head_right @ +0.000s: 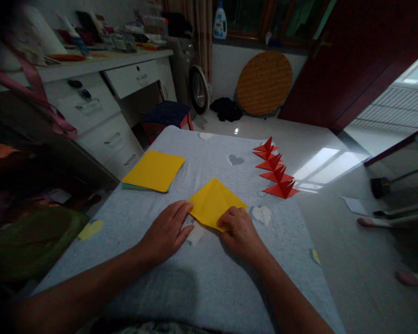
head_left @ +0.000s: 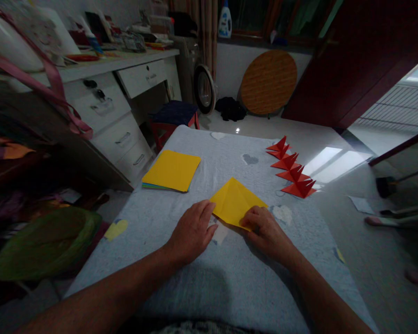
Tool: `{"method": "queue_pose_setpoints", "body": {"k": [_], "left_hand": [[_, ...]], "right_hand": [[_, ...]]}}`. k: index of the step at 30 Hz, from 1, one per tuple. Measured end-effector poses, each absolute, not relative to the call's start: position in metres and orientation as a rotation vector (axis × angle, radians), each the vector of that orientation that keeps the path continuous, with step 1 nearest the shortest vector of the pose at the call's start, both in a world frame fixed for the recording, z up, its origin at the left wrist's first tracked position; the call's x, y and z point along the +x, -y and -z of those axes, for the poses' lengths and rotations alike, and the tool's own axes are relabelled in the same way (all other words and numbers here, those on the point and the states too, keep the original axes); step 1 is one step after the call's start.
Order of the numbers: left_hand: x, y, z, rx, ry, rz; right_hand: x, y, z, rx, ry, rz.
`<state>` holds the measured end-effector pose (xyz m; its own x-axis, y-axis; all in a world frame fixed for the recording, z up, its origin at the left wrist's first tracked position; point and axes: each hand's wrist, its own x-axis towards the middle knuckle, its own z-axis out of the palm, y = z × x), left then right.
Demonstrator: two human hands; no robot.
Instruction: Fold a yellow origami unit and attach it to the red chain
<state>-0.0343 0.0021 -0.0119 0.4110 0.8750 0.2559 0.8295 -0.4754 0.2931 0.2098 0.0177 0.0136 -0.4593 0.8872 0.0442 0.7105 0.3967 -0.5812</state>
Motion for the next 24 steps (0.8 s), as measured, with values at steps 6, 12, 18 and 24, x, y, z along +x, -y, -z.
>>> {"method": "queue_pose_setpoints", "body": {"k": [6, 12, 18, 24], "left_hand": [[-0.033, -0.012, 0.003, 2.458, -1.562, -0.658], [-0.037, -0.008, 0.009, 2.623, -1.551, -0.563], [-0.039, -0.002, 0.012, 2.808, -1.469, -0.414], [-0.036, -0.002, 0.002, 2.785, -1.472, -0.296]], "right_hand": [[0.21, -0.021, -0.008, -1.454, 2.201, -0.694], [0.205, -0.023, -0.003, -1.603, 2.056, -0.609], [0.202, -0.026, -0.002, -1.647, 2.026, -0.562], [0.201, -0.028, -0.002, -1.687, 2.024, -0.538]]}}
